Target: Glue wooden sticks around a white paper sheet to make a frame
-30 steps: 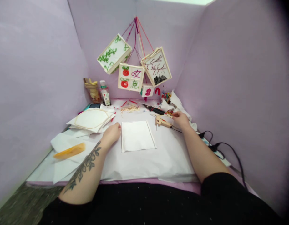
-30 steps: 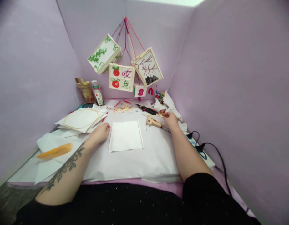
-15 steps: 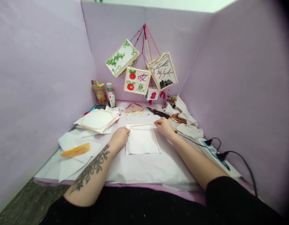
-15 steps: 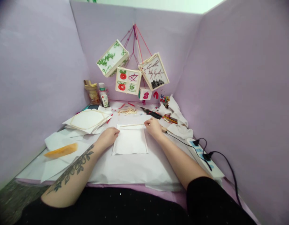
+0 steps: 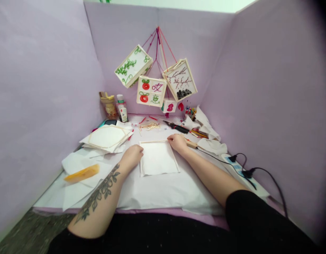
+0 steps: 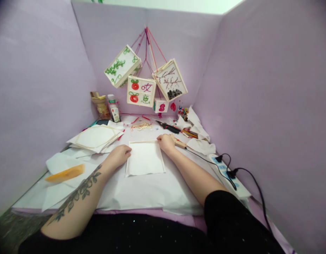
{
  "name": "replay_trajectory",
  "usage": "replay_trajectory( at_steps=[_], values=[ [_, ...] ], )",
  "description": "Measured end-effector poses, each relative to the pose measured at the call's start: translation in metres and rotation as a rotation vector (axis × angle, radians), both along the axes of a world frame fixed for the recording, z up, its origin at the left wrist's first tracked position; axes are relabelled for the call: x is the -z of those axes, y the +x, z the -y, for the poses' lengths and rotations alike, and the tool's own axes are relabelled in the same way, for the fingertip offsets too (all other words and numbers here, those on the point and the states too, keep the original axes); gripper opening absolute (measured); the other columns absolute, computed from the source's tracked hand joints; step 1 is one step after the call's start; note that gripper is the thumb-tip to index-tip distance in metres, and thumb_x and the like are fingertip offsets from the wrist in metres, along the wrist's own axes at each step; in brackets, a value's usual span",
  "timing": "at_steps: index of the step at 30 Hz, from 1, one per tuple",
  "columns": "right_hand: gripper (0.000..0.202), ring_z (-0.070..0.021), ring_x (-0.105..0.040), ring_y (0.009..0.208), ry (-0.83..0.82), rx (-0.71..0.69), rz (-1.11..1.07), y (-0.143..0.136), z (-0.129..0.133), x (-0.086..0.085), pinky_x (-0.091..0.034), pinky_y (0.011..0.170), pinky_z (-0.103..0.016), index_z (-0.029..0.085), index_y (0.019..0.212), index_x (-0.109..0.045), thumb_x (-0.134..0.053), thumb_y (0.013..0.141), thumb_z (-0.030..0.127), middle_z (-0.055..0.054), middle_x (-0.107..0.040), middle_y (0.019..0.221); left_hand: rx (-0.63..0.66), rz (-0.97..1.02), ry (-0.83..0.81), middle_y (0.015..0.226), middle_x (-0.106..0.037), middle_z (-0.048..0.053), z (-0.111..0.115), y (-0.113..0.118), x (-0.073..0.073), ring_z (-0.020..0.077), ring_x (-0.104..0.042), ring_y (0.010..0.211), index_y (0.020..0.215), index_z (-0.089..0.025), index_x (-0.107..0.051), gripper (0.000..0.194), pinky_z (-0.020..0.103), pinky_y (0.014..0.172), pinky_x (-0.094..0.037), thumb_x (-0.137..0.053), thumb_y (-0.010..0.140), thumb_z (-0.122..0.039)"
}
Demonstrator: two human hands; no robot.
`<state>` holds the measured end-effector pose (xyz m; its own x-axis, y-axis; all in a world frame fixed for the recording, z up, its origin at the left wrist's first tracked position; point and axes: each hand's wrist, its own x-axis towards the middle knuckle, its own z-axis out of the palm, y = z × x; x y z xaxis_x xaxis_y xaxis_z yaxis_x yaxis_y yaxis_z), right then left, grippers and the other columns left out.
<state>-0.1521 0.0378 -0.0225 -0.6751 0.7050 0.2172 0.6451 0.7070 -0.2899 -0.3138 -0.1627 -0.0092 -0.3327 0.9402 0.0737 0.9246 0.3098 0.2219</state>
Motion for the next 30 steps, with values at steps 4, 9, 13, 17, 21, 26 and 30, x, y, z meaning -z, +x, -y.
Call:
replay_trajectory(
  at_steps=[4,9,13,17,21,26,30],
  values=[
    [0.035,-0.0242,-0.057,0.099,0.109,-0.019,0.006,0.006,0.001,-0.014,-0.04,0.085,-0.031,0.02,0.108,-0.072,-0.045,0.086,0.013,-0.008,-0.072,0.1,-0.025,-0.019,0.094,0.104,-0.068,0.012,0.001,0.001,-0.002,0.024,-0.061,0.101,0.095,-0.015,-0.07,0.027,0.033,0.093,-0.044,-0.046,0.084,-0.022],
    [0.04,-0.0254,-0.052,0.102,0.327,-0.07,-0.141,0.021,0.005,-0.048,-0.037,0.091,-0.034,0.015,0.108,-0.07,-0.04,0.086,0.006,-0.01,-0.069,0.105,0.079,0.028,0.156,0.11,-0.066,0.011,0.0,0.015,-0.007,0.0256,-0.057,0.106,0.102,-0.014,-0.068,0.03,0.037,0.098,-0.042,-0.048,0.085,-0.03],
    [0.032,-0.0239,-0.053,0.098,0.229,-0.239,0.016,0.014,0.016,-0.033,-0.039,0.087,-0.032,0.016,0.102,-0.071,-0.043,0.087,0.01,-0.01,-0.069,0.102,0.328,0.098,0.048,0.131,-0.056,0.012,0.0,0.041,-0.009,0.0265,-0.046,0.125,0.124,-0.015,-0.057,0.045,0.04,0.107,-0.033,-0.051,0.086,-0.038],
    [0.029,-0.023,-0.055,0.097,0.209,-0.347,0.172,-0.017,0.023,-0.006,-0.041,0.083,-0.029,0.015,0.101,-0.07,-0.045,0.088,0.013,-0.011,-0.067,0.101,0.495,0.096,-0.196,0.154,-0.024,0.01,0.005,0.065,-0.007,0.0352,-0.013,0.142,0.146,-0.027,-0.025,0.07,0.064,0.109,-0.015,-0.045,0.086,-0.056],
    [0.026,-0.0233,-0.057,0.094,0.24,-0.379,0.22,-0.047,0.026,-0.004,-0.042,0.078,-0.029,0.014,0.099,-0.069,-0.044,0.089,0.015,-0.013,-0.067,0.097,0.549,0.065,-0.312,0.157,-0.005,0.01,0.01,0.068,-0.004,0.0397,0.002,0.142,0.148,-0.033,-0.015,0.076,0.073,0.103,-0.006,-0.04,0.084,-0.064],
    [0.026,-0.0224,-0.058,0.092,0.222,-0.383,0.251,-0.053,0.028,-0.002,-0.042,0.075,-0.028,0.014,0.096,-0.069,-0.044,0.089,0.015,-0.013,-0.067,0.097,0.604,0.058,-0.335,0.158,-0.002,0.01,0.015,0.063,-0.003,0.0418,0.002,0.142,0.148,-0.038,-0.014,0.079,0.075,0.101,-0.003,-0.041,0.081,-0.069],
    [0.024,-0.0217,-0.058,0.091,0.166,-0.365,0.135,-0.049,0.02,-0.005,-0.042,0.077,-0.028,0.014,0.09,-0.07,-0.047,0.086,0.014,-0.012,-0.068,0.093,0.616,0.055,-0.337,0.158,-0.001,0.009,0.016,0.062,-0.003,0.0419,0.003,0.141,0.147,-0.038,-0.014,0.079,0.076,0.1,-0.002,-0.04,0.08,-0.071]
  ],
)
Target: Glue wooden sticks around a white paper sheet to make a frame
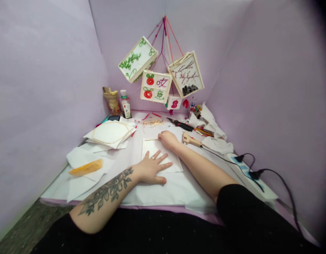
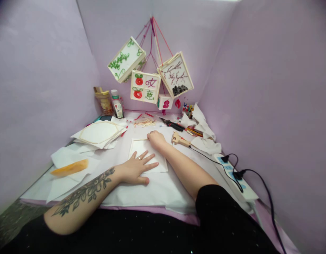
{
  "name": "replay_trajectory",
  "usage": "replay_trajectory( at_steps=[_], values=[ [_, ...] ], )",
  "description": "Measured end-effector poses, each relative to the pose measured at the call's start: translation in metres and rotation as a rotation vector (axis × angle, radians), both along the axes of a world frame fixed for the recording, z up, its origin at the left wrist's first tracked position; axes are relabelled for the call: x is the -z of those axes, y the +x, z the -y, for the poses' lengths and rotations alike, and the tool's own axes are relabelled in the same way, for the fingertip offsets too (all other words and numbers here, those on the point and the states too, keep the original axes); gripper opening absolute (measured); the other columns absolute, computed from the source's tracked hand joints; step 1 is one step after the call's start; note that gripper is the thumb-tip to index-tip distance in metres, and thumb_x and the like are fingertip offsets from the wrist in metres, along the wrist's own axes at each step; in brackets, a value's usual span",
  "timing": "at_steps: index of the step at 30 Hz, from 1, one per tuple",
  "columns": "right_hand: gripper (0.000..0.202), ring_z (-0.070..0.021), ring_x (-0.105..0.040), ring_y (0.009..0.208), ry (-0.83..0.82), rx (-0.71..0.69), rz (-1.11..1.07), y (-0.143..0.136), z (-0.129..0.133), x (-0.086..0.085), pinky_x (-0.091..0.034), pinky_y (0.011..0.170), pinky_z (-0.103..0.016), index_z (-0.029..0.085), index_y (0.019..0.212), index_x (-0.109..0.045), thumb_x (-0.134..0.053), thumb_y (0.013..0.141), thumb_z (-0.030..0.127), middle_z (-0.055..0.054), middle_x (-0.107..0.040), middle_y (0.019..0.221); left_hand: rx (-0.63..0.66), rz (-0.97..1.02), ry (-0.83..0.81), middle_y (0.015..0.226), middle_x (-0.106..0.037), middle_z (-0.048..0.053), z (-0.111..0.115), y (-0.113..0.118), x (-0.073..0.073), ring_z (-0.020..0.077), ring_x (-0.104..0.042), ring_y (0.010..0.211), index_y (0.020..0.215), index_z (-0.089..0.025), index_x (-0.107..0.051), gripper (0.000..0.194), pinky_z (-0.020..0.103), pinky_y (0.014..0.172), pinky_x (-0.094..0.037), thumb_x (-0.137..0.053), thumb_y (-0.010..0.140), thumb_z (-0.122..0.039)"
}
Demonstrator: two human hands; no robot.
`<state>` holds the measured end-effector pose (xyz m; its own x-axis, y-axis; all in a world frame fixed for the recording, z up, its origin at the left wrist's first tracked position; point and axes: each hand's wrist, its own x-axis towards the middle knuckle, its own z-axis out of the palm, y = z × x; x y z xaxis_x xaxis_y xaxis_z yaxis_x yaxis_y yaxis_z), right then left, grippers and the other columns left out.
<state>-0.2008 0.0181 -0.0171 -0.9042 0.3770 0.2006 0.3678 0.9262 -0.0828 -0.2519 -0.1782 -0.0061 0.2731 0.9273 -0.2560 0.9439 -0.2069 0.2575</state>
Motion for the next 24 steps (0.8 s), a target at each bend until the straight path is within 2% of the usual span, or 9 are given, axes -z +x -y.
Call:
replay_trajectory(
  at_steps=[2,5,7,9,15,24],
  values=[
    [0.022,-0.0198,-0.059,0.086,-0.101,0.017,-0.142,0.002,-0.01,-0.007,-0.042,0.077,-0.028,0.014,0.088,-0.07,-0.049,0.084,0.015,-0.01,-0.069,0.091,0.0,0.001,-0.006,0.158,-0.001,0.009,-0.001,0.0,0.0,0.0417,0.004,0.142,0.147,-0.038,-0.014,0.08,0.076,0.1,-0.003,-0.041,0.08,-0.071],
    [0.017,-0.016,-0.058,0.072,-0.339,0.049,-0.371,0.005,-0.031,-0.017,-0.042,0.07,-0.026,0.014,0.086,-0.069,-0.054,0.081,0.021,-0.005,-0.068,0.078,0.002,0.001,-0.009,0.158,0.0,0.008,-0.001,0.001,-0.001,0.0415,0.003,0.142,0.147,-0.039,-0.014,0.079,0.076,0.1,-0.002,-0.042,0.08,-0.07],
    [0.016,-0.0145,-0.056,0.064,-0.47,0.051,-0.438,0.008,-0.042,-0.018,-0.042,0.064,-0.025,0.014,0.083,-0.068,-0.056,0.078,0.023,-0.002,-0.065,0.07,0.003,0.006,-0.012,0.158,-0.001,0.008,-0.002,0.001,-0.002,0.0415,0.003,0.142,0.147,-0.038,-0.015,0.079,0.075,0.101,-0.002,-0.042,0.08,-0.07],
    [0.016,-0.0138,-0.053,0.06,-0.528,0.049,-0.452,0.011,-0.049,-0.015,-0.04,0.06,-0.024,0.013,0.079,-0.067,-0.056,0.075,0.024,-0.001,-0.063,0.065,0.003,0.011,-0.015,0.158,-0.002,0.009,-0.001,0.001,-0.002,0.0413,0.003,0.142,0.147,-0.038,-0.015,0.079,0.075,0.101,-0.002,-0.042,0.08,-0.07],
    [0.016,-0.0135,-0.052,0.064,-0.476,0.016,-0.452,0.011,-0.046,-0.013,-0.039,0.063,-0.024,0.014,0.079,-0.067,-0.054,0.074,0.022,-0.002,-0.063,0.068,-0.014,0.013,-0.011,0.158,-0.003,0.006,0.0,0.001,-0.003,0.0411,0.002,0.142,0.147,-0.039,-0.017,0.079,0.074,0.102,-0.001,-0.043,0.079,-0.069],
    [0.016,-0.0138,-0.054,0.068,-0.424,-0.01,-0.395,0.006,-0.043,-0.009,-0.039,0.066,-0.023,0.014,0.08,-0.068,-0.054,0.075,0.02,-0.003,-0.066,0.074,-0.015,0.05,0.016,0.158,-0.005,0.007,-0.001,-0.001,0.002,0.0425,0.0,0.141,0.146,-0.039,-0.02,0.079,0.074,0.102,-0.001,-0.047,0.078,-0.069]
  ],
)
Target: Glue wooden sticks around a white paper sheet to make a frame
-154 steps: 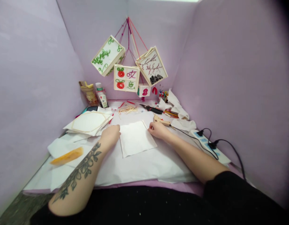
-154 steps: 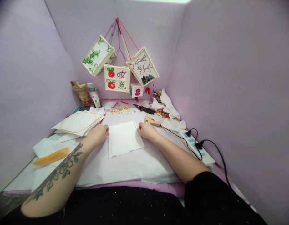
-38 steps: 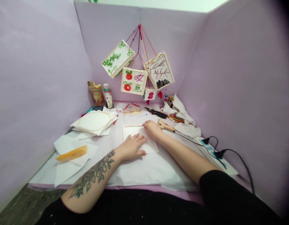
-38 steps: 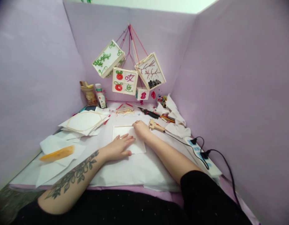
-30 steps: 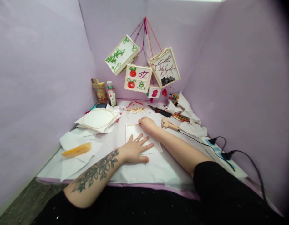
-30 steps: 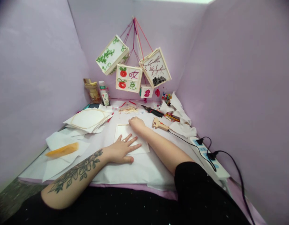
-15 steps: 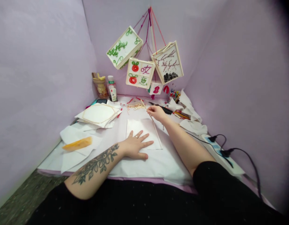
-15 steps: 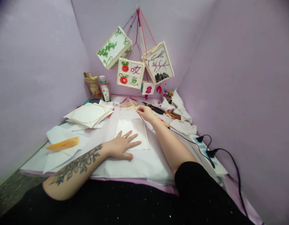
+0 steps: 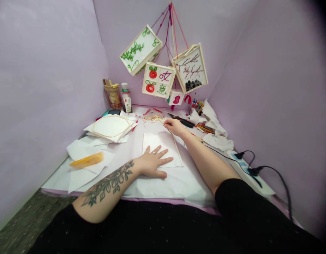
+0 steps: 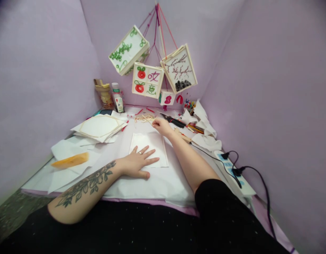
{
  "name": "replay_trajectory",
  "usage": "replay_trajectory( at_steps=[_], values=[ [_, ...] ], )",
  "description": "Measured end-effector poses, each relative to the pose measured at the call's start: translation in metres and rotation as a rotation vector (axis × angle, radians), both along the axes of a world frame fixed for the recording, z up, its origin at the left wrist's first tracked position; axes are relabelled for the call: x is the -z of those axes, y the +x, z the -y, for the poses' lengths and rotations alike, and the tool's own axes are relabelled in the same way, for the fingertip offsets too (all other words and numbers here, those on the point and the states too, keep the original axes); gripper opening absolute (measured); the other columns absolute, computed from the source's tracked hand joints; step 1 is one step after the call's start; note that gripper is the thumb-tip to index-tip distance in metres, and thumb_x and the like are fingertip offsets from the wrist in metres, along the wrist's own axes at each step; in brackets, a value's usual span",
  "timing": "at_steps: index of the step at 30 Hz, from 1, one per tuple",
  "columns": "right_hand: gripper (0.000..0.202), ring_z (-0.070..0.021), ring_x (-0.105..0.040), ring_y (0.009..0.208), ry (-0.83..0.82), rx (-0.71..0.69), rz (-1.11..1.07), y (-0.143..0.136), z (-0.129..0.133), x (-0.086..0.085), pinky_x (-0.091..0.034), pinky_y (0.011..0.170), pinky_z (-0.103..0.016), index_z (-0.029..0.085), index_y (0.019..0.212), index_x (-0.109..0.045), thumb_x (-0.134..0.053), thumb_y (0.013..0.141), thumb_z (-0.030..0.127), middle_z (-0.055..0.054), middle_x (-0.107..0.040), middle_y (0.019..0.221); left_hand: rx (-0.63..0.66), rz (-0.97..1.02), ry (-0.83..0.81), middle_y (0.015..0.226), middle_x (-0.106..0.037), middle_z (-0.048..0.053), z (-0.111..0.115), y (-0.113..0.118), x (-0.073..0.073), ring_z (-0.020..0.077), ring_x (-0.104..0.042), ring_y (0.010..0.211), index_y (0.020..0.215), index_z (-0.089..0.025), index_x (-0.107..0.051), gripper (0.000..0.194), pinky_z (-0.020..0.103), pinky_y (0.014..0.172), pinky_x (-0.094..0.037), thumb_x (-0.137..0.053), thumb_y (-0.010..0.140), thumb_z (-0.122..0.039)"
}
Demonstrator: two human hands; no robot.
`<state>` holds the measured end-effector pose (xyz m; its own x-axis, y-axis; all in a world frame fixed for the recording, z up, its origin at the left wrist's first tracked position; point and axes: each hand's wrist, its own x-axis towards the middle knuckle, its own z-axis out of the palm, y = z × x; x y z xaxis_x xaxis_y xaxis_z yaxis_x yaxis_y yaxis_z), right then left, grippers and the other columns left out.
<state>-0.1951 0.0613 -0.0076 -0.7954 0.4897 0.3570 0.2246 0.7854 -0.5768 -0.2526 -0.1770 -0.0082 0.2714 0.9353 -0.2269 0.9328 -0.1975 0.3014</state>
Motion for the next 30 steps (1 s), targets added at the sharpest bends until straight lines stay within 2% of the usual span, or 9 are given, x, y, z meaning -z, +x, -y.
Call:
replay_trajectory(
  at_steps=[9,14,18,23,30],
  values=[
    [0.02,-0.0138,-0.056,0.068,0.018,-0.003,0.103,-0.003,0.0,0.003,-0.04,0.065,-0.023,0.012,0.087,-0.07,-0.054,0.078,0.02,-0.004,-0.068,0.076,-0.005,-0.002,-0.015,0.158,-0.004,0.006,0.0,0.001,-0.001,0.0417,0.001,0.142,0.146,-0.04,-0.018,0.08,0.074,0.102,0.0,-0.047,0.078,-0.069],
    [0.022,-0.0157,-0.059,0.082,0.214,-0.091,0.274,-0.008,0.021,0.005,-0.04,0.078,-0.023,0.014,0.088,-0.072,-0.051,0.08,0.013,-0.007,-0.07,0.089,-0.018,0.002,-0.03,0.158,-0.002,0.006,0.001,0.002,-0.002,0.0413,0.003,0.142,0.146,-0.039,-0.018,0.08,0.073,0.102,0.003,-0.047,0.078,-0.07],
    [0.024,-0.0175,-0.06,0.087,0.382,-0.104,0.397,-0.013,0.033,0.01,-0.039,0.08,-0.024,0.015,0.091,-0.071,-0.049,0.083,0.016,-0.009,-0.07,0.094,-0.012,0.003,-0.029,0.158,-0.003,0.006,0.002,0.003,-0.004,0.0412,0.002,0.142,0.146,-0.04,-0.017,0.08,0.075,0.101,0.002,-0.047,0.078,-0.07],
    [0.027,-0.0189,-0.059,0.093,0.445,-0.083,0.493,-0.013,0.037,0.011,-0.039,0.081,-0.024,0.015,0.096,-0.071,-0.046,0.088,0.019,-0.011,-0.068,0.099,-0.006,0.021,-0.044,0.158,-0.004,0.006,0.003,0.002,-0.008,0.0421,0.002,0.141,0.146,-0.038,-0.021,0.081,0.075,0.102,0.002,-0.051,0.077,-0.068],
    [0.027,-0.0206,-0.059,0.092,0.51,-0.111,0.505,-0.012,0.04,0.008,-0.04,0.074,-0.026,0.017,0.093,-0.071,-0.044,0.088,0.019,-0.01,-0.067,0.094,0.016,0.031,-0.067,0.158,-0.002,0.006,0.005,0.003,-0.009,0.0422,0.004,0.141,0.146,-0.039,-0.021,0.085,0.076,0.1,0.001,-0.054,0.073,-0.068]
  ],
)
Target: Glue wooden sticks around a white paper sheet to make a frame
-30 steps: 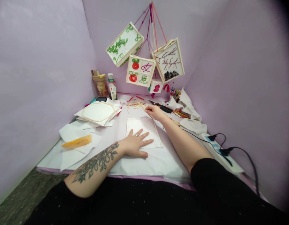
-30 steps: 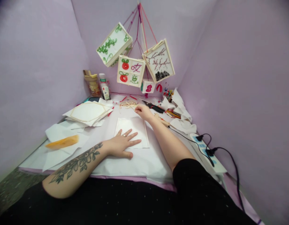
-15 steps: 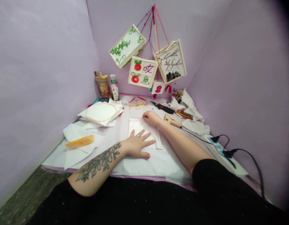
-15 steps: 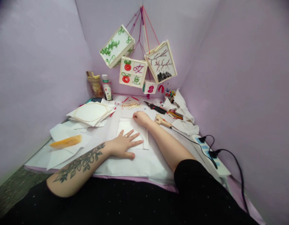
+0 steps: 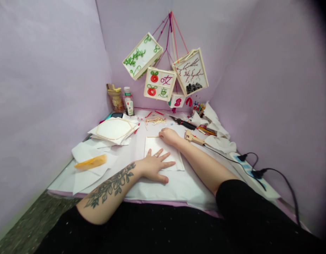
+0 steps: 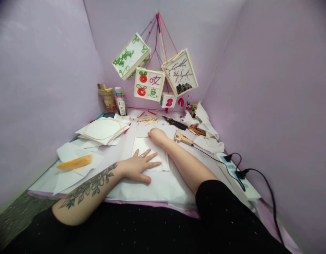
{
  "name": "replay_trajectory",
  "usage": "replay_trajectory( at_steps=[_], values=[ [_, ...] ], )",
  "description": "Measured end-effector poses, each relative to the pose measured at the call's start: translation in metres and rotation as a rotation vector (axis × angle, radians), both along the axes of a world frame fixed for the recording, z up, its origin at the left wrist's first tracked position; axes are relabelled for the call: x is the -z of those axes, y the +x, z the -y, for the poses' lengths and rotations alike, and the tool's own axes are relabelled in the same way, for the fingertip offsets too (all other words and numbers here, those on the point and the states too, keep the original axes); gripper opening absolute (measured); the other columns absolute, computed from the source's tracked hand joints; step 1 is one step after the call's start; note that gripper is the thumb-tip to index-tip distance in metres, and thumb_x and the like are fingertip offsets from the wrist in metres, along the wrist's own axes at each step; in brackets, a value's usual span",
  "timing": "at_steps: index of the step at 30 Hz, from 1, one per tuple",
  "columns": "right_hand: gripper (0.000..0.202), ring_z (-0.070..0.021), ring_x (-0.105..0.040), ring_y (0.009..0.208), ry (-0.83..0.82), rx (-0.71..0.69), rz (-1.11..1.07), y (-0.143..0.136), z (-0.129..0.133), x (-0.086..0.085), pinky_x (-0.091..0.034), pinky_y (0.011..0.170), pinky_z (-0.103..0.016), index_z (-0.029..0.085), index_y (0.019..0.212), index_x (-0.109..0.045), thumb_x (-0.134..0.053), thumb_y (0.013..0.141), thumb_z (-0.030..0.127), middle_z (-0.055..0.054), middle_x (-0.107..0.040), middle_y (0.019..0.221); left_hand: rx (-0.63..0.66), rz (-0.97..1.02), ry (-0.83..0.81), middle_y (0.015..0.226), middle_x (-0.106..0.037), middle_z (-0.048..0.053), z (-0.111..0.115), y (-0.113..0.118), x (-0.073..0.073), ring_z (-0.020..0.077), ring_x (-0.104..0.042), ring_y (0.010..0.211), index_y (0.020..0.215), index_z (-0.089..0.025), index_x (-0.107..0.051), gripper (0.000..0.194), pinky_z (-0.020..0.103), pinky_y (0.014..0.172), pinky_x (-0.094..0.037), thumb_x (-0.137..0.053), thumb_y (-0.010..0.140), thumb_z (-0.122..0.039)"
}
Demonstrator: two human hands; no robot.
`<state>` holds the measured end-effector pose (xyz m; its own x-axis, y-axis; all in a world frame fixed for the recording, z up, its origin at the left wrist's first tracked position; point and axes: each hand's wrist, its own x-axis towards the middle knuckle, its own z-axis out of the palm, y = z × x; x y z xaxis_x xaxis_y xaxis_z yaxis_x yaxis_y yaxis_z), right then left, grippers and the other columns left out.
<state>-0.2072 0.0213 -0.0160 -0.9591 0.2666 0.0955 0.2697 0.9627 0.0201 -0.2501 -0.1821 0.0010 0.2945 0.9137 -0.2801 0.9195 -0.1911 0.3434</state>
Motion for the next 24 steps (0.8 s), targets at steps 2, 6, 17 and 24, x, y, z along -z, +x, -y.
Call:
replay_trajectory(
  at_steps=[2,6,17,24],
  values=[
    [0.028,-0.0205,-0.058,0.092,0.006,0.002,-0.002,0.001,0.001,0.0,-0.039,0.073,-0.026,0.017,0.094,-0.071,-0.043,0.089,0.019,-0.01,-0.067,0.095,0.007,0.033,0.003,0.158,-0.008,0.004,0.0,-0.002,-0.003,0.0409,-0.001,0.142,0.145,-0.038,-0.026,0.081,0.073,0.103,-0.004,-0.055,0.074,-0.066],
    [0.027,-0.0206,-0.057,0.093,0.013,-0.007,-0.005,0.004,0.005,0.002,-0.039,0.077,-0.026,0.015,0.097,-0.07,-0.044,0.089,0.018,-0.012,-0.066,0.098,-0.292,0.142,0.2,0.139,-0.05,0.006,-0.008,-0.022,-0.015,0.0245,-0.044,0.128,0.131,-0.024,-0.052,0.045,0.042,0.109,-0.032,-0.043,0.089,-0.038],
    [0.026,-0.0209,-0.056,0.093,-0.011,-0.029,-0.009,0.017,0.009,0.003,-0.038,0.075,-0.026,0.017,0.096,-0.069,-0.043,0.089,0.017,-0.01,-0.065,0.097,-0.887,-0.142,0.217,0.099,-0.07,0.012,-0.038,-0.071,-0.012,0.0246,-0.064,0.095,0.103,-0.016,-0.062,0.032,0.03,0.08,-0.047,-0.06,0.074,-0.03],
    [0.026,-0.0216,-0.055,0.096,-0.039,0.05,-0.07,0.017,0.014,0.006,-0.039,0.079,-0.028,0.017,0.1,-0.066,-0.041,0.092,0.02,-0.011,-0.065,0.102,-0.889,0.057,0.325,0.087,-0.069,0.005,-0.031,-0.078,0.007,0.0191,-0.063,0.083,0.1,-0.018,-0.056,0.03,0.027,0.07,-0.045,-0.062,0.072,-0.027]
  ],
)
